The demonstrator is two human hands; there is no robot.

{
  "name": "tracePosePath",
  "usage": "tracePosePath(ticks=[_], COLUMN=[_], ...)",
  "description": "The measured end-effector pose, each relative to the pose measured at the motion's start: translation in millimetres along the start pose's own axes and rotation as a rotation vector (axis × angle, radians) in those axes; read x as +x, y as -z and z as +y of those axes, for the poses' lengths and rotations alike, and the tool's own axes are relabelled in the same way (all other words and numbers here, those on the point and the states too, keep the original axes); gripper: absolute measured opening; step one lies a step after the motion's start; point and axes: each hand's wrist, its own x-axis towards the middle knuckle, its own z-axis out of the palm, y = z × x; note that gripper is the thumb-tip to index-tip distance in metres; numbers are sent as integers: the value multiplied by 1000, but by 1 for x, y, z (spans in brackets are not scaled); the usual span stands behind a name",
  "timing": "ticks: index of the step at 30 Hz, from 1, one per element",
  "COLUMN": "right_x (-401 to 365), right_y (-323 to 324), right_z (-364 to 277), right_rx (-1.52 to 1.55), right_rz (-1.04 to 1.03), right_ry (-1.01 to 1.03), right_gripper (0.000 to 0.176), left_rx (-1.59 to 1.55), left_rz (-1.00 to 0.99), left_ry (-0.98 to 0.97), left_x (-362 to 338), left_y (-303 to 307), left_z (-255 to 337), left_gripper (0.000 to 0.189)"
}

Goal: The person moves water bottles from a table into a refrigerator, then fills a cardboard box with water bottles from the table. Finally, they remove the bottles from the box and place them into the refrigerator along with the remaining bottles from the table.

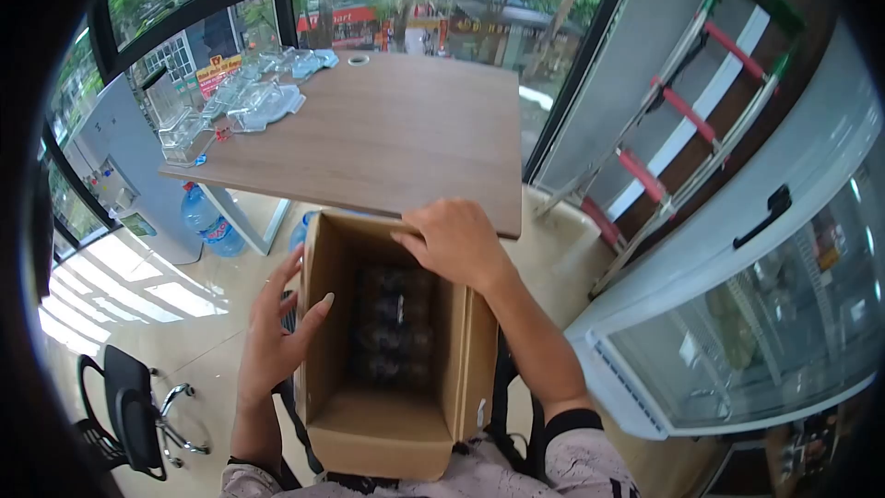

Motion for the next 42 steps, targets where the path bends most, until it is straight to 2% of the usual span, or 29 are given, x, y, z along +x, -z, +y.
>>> tracePosePath(ticks=[1, 2, 6, 9, 11, 13, 14, 16, 17, 19, 22, 23, 24, 25, 27, 28, 29, 31, 35, 37, 39, 40, 42], right_x=[0, 0, 9, 19, 24, 31, 34, 43, 48, 58, 70, 73, 73, 71, 70, 65, 65, 66, 54, 53, 59, 60, 55], right_y=[0, 0, 4, 2, -1, -3, -3, -4, -6, -12, -16, -18, -22, -25, -24, -23, -24, -28, -39, -54, -95, -119, -163], right_z=[0, -3, -15, -20, -21, -28, -33, -40, -43, -54, -79, -87, -96, -108, -132, -143, -150, -168, -199, -211, -222, -225, -231], right_rx=[-29, -15, 18, 62, 66, 71, 69, 71, 83, 115, 168, 170, 172, 195, 186, 136, 157, 182, 118, -73, -344, -333, -300], right_rz=[3, 10, -16, -34, -79, -116, -127, -139, -126, -144, -183, -197, -207, -254, -44, -151, -159, -17, 95, -771, -1214, -1205, -1211], right_ry=[27, 24, 48, 112, 148, 195, 204, 254, 281, 337, 343, 323, 306, 348, 596, 565, 604, 608, 805, 821, 934, 945, 1403], right_gripper=[26, 26, 29, 28, 27, 26, 25, 24, 24, 23, 22, 23, 26, 26, 39, 48, 48, 46, 45, 46, 50, 50, 68], left_rx=[-133, -158, -256, -219, -230, -435, -424, -640, -628, -848, -866, -887, -949, -889, -797, -845, -891, -860, -742, -745, -701, -712, -685], left_rz=[5, 9, 86, 123, 173, 5, 47, 4, 44, 34, 238, 257, 288, 352, 462, 468, 469, 510, 618, 661, 683, 708, 733], left_ry=[97, 109, -43, -143, -125, 42, 40, -217, -213, -84, 1, 3, 19, -27, -62, -40, -22, -9, 56, 31, 40, 4, 12], left_x=[4, 7, 24, 39, 45, 51, 55, 64, 63, 51, 32, 28, 18, 17, 11, 4, -1, -11, -34, -42, -53, -56, -63], left_y=[-3, -2, -12, -11, -6, 8, 7, -2, 1, 1, 9, 10, 19, 16, 19, 24, 28, 34, 57, 64, 70, 69, 71], left_z=[-1, 0, -30, -39, -39, -39, -52, -84, -91, -99, -105, -116, -101, -110, -119, -114, -111, -116, -121, -125, -121, -124, -128], left_gripper=[62, 61, 61, 59, 60, 51, 51, 36, 36, 25, 22, 19, 17, 17, 16, 16, 16, 17, 18, 14, 12, 11, 11])
